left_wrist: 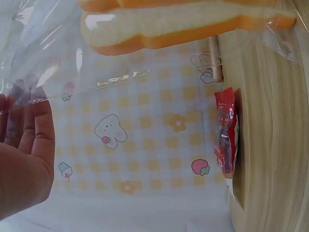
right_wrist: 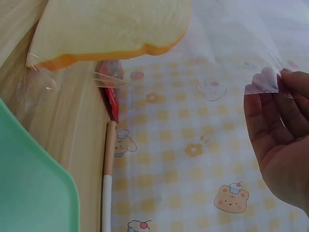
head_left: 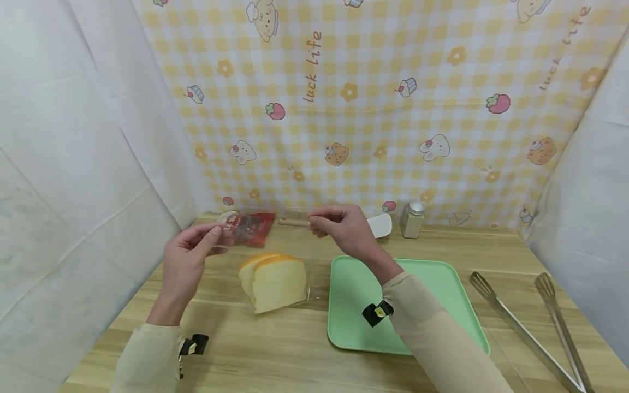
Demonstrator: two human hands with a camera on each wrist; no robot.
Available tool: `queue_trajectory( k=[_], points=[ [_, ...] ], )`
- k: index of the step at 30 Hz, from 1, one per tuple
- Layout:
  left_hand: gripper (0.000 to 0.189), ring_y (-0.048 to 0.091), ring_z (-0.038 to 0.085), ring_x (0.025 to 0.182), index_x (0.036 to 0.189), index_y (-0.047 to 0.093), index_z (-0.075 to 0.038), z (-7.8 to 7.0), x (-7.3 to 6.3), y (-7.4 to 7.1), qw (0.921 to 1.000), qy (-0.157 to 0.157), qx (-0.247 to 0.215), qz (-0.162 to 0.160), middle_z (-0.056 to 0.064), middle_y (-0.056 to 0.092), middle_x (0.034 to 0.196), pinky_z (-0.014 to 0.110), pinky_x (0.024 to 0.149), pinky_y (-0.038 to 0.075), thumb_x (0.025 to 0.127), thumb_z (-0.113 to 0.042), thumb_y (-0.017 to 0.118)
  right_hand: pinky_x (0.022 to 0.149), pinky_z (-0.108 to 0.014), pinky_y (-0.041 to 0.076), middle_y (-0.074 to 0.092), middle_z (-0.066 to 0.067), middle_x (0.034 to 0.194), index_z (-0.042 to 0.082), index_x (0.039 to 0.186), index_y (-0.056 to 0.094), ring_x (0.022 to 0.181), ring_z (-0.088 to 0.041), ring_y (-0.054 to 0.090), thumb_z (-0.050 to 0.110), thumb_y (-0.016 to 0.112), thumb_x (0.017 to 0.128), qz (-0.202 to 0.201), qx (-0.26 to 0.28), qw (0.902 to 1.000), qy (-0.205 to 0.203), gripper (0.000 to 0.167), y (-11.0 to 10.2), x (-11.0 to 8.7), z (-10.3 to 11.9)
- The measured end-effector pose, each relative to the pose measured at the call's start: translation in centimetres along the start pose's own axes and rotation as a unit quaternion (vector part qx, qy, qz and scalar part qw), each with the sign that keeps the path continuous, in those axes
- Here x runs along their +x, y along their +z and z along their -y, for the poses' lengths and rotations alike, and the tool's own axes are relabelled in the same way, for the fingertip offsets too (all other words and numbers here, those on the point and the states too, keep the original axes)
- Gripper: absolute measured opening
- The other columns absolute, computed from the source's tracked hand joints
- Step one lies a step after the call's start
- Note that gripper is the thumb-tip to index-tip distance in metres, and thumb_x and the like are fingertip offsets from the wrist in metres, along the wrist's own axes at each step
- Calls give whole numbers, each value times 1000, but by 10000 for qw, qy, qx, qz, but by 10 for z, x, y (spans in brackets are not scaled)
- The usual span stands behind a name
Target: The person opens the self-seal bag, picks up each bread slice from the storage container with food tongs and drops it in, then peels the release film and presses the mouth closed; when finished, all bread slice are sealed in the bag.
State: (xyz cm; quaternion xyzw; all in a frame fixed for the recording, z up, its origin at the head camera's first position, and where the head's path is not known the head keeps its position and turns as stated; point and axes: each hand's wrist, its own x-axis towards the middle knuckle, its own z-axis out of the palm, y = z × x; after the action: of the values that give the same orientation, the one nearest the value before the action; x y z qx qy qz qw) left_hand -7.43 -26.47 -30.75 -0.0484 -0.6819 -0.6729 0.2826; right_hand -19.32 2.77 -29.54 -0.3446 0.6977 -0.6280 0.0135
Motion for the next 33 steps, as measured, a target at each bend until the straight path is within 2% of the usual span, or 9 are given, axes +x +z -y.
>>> queue_trajectory(
  k=[1, 3, 8, 14, 19, 21, 25, 27, 33],
  points=[
    [15, 78, 12, 78, 108, 76, 7, 0, 0, 0, 10000, 16, -29, -29, 2, 80, 89, 28, 70, 64, 103, -5, 67, 78, -37, 65, 79, -18, 93, -5, 111, 79, 81, -23, 75, 8, 68, 101, 5, -13, 10000, 8, 19, 0, 0, 0],
    [15, 78, 12, 79, 108, 77, 6, -1, 1, -1, 10000, 39, -29, -69, 3, 80, 89, 27, 70, 64, 103, -4, 67, 79, -38, 65, 79, -18, 94, -5, 112, 78, 82, -21, 75, 9, 67, 102, 21, -4, 10000, 24, 21, -1, 0, -1],
    [15, 78, 12, 79, 109, 77, 7, 0, 2, -4, 9999, 121, 37, -23, 4, 81, 90, 27, 70, 64, 102, -3, 67, 81, -39, 65, 79, -21, 97, -5, 114, 78, 88, -32, 76, 10, 66, 103, 38, 29, 10000, 20, 22, -4, 0, 0],
    [18, 79, 13, 82, 113, 75, 10, 1, 2, -10, 9996, 264, 21, 140, 4, 82, 96, 28, 70, 64, 102, 0, 66, 81, -39, 65, 77, -29, 101, -6, 116, 77, 90, -34, 76, 7, 65, 104, 95, 30, 9999, -59, 21, -6, 0, 1],
    [19, 80, 14, 85, 116, 73, 11, 0, 1, -13, 9987, 371, 26, 350, 2, 82, 98, 28, 71, 64, 103, 2, 64, 82, -39, 65, 77, -26, 102, -7, 119, 76, 96, -47, 74, 6, 64, 105, 163, 2, 9999, -7, 23, -7, 0, 1],
    [18, 80, 15, 86, 116, 74, 10, -1, 1, -14, 9984, 408, -5, 389, 1, 81, 99, 28, 72, 64, 102, 4, 63, 82, -39, 66, 78, -25, 101, -7, 119, 76, 95, -42, 75, 6, 64, 105, 173, 32, 9998, 15, 23, -8, 0, 1],
    [15, 78, 12, 84, 112, 73, 11, -2, 0, -15, 9985, 432, 5, 348, 1, 79, 100, 27, 72, 64, 102, 5, 63, 81, -39, 66, 78, -26, 101, -8, 118, 75, 87, -22, 78, 4, 64, 103, 173, 269, 9995, 22, 22, -9, -1, 1],
    [14, 76, 11, 82, 110, 72, 13, -1, -1, -15, 9986, 430, 49, 314, 1, 79, 100, 27, 71, 64, 102, 5, 63, 81, -39, 66, 77, -25, 99, -12, 118, 74, 84, -16, 77, 1, 63, 103, 179, 434, 9989, 2, 22, -9, -1, 0],
    [13, 76, 12, 81, 107, 70, 16, 1, 0, -16, 9978, 552, 16, 371, 2, 79, 100, 28, 70, 64, 102, 8, 62, 77, -36, 66, 79, -8, 92, -16, 113, 72, 78, -12, 76, -6, 60, 101, 85, 747, 9971, 71, 20, -10, 0, -4]
  ],
)
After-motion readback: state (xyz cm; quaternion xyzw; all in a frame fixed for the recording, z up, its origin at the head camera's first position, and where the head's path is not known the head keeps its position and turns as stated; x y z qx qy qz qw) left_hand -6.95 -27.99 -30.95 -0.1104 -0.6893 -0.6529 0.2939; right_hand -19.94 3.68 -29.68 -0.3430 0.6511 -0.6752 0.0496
